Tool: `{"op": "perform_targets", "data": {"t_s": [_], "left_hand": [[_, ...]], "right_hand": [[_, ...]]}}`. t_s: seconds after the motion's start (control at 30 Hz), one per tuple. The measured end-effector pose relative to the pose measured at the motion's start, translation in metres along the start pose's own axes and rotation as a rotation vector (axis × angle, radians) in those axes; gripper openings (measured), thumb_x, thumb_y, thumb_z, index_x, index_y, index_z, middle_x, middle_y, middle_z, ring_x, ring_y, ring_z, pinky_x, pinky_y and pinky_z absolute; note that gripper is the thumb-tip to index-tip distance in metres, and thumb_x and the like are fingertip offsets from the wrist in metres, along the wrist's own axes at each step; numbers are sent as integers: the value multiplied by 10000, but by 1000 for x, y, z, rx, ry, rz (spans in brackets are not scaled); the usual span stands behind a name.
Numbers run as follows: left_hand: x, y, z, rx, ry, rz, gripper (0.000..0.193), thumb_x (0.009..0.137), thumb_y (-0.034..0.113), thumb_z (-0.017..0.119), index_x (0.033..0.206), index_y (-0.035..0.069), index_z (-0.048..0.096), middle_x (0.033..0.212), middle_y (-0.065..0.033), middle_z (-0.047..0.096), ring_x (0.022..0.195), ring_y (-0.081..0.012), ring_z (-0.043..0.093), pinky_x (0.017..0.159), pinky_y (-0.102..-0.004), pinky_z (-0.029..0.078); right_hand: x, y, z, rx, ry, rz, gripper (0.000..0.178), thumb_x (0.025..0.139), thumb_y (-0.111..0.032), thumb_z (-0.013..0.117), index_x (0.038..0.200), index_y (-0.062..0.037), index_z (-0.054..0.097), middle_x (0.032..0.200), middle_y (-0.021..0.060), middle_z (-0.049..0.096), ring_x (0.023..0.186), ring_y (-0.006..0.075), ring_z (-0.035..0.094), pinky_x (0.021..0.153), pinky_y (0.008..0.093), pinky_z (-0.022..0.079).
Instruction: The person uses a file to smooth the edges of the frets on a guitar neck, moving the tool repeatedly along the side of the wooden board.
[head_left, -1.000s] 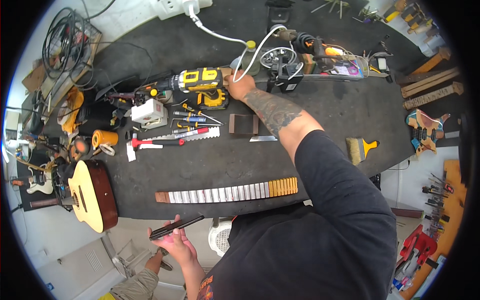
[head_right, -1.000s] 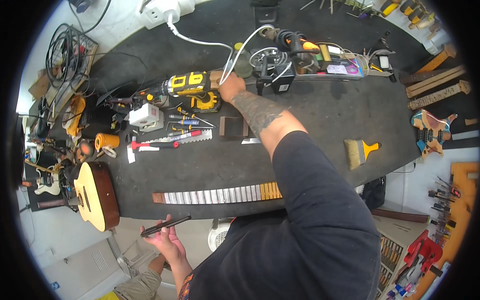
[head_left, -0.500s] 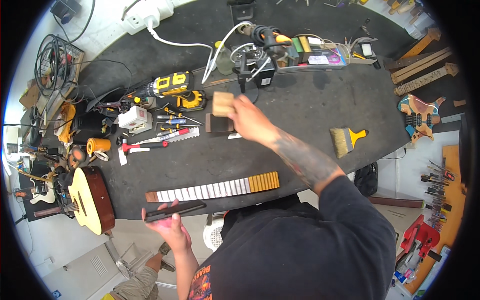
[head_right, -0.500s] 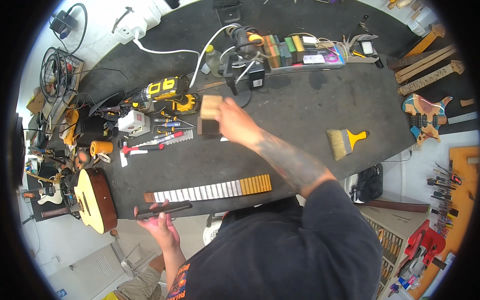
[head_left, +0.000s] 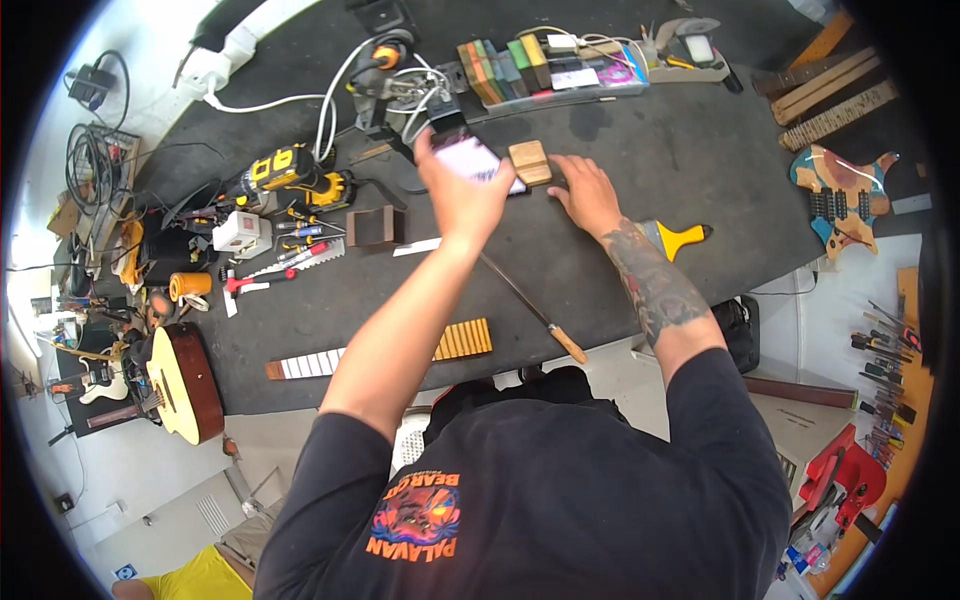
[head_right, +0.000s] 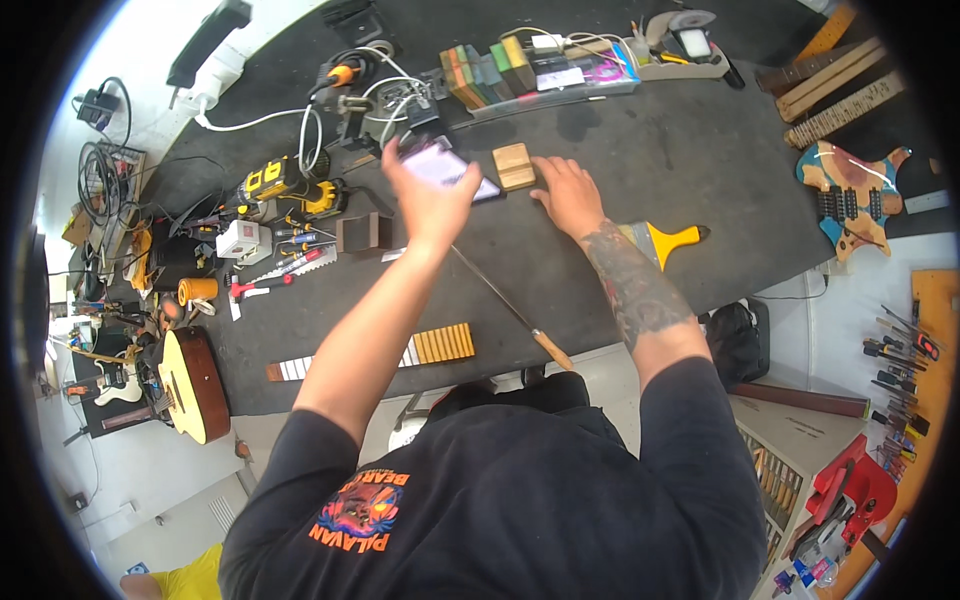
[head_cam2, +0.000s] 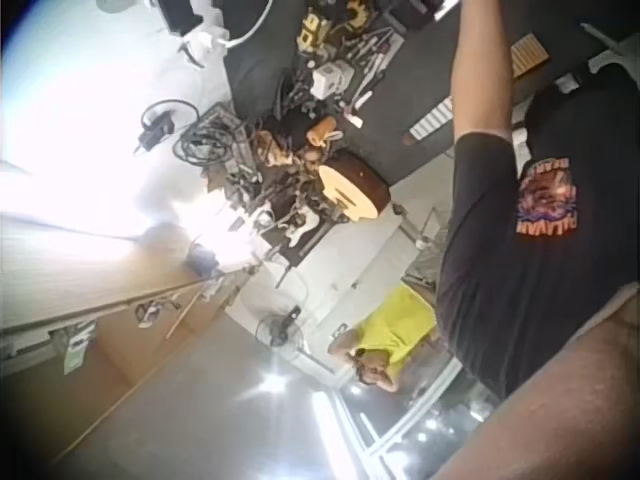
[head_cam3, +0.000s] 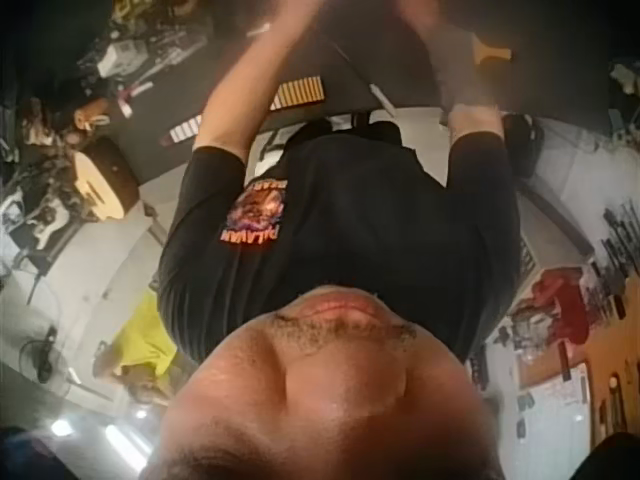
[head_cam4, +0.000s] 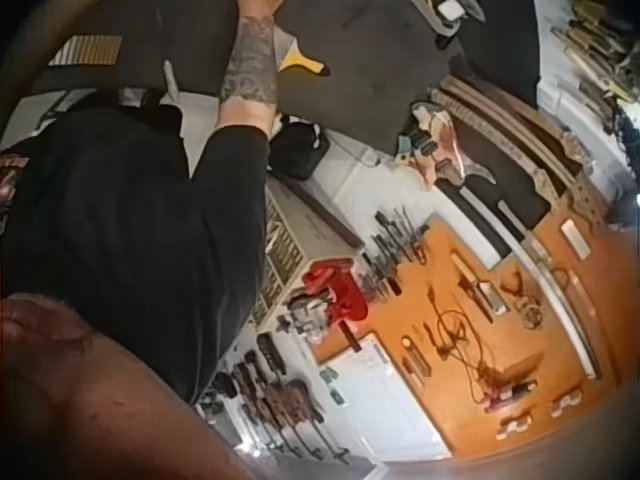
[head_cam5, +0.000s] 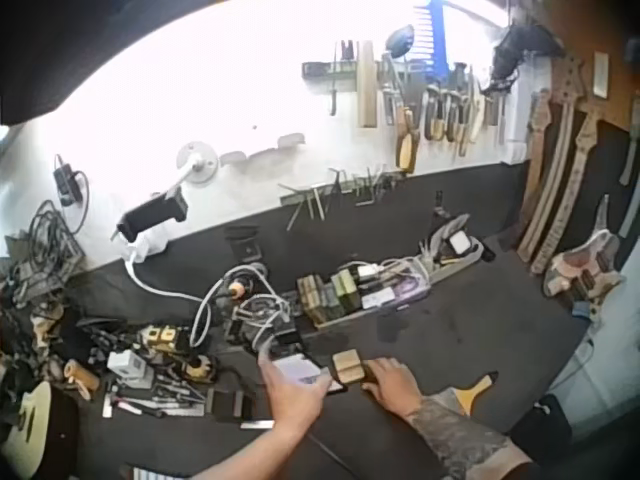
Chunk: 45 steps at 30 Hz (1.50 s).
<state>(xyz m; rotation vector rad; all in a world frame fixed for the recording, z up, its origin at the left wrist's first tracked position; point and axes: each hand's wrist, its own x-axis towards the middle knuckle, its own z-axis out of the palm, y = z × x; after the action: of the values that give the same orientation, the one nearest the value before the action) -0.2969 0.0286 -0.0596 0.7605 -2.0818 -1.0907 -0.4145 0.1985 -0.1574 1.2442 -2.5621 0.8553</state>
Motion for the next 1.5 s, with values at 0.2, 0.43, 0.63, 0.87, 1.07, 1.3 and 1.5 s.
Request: {"op": "perform_targets", "data": {"t_s": [0.2, 0.43, 0.63, 0.87, 1.07, 1.3, 1.5], "left_hand": [[31, 17, 92, 351, -150, -298, 1084, 655, 250, 833, 1498, 170, 156, 1311, -242, 401, 1114, -429, 585, 950, -486, 497], [33, 26, 135, 537, -226, -281, 1089, 683, 303, 843, 1504, 196, 136, 1305, -239, 399, 1127, -418, 581, 938, -475, 521], [41, 30, 145, 603, -245, -296, 1123, 687, 292, 838, 1529, 227, 98, 1332, -232, 379, 1136, -418, 584, 926, -472, 528], [35, 27, 138, 483, -258, -292, 1250, 690, 285, 843, 1572, 294, -43, 1405, -255, 343, 1165, -450, 570, 981, -498, 501], [-29, -16, 61, 164, -231, 128, 1146, 764, 284, 821, 1576, 108, 32, 1462, -308, 303, 1297, -472, 452, 1085, -470, 409], [-135, -87, -201, 486, -410, 69, 700, 837, 223, 780, 1433, 59, 451, 1381, -204, 493, 1293, -373, 482, 1081, -425, 406], [-167, -179, -358, 879, -479, 24, 846, 734, 382, 847, 1433, 108, 459, 1430, -164, 459, 1403, -399, 357, 1137, -526, 320]], "right_hand": [[-103, -7, -63, 177, 219, 278, 332, 867, -94, 683, 1185, -34, 613, 1098, 155, 628, 1014, 359, 598, 898, 428, 486], [-210, -9, -111, 230, 227, 542, 340, 867, -68, 677, 1200, -29, 621, 1048, 127, 631, 907, 250, 622, 811, 358, 503], [-236, -13, -124, 327, 186, 733, 337, 865, -57, 659, 1199, -30, 621, 1050, 136, 623, 917, 261, 614, 840, 372, 506], [-235, -17, -119, 332, 150, 685, 376, 871, -75, 681, 1241, -64, 615, 1045, 75, 631, 897, 186, 609, 767, 322, 482], [-216, -28, -105, 370, 41, 597, 329, 876, -71, 665, 1199, -24, 621, 1060, 137, 631, 949, 265, 613, 849, 374, 501], [-197, -83, -70, 324, -181, 388, 294, 892, -127, 679, 1169, -33, 644, 1108, 140, 645, 1047, 324, 594, 925, 413, 471], [-175, -146, -35, 132, -302, 246, 328, 893, -174, 695, 1185, -35, 644, 1151, 162, 624, 1086, 350, 567, 933, 426, 466]]}}
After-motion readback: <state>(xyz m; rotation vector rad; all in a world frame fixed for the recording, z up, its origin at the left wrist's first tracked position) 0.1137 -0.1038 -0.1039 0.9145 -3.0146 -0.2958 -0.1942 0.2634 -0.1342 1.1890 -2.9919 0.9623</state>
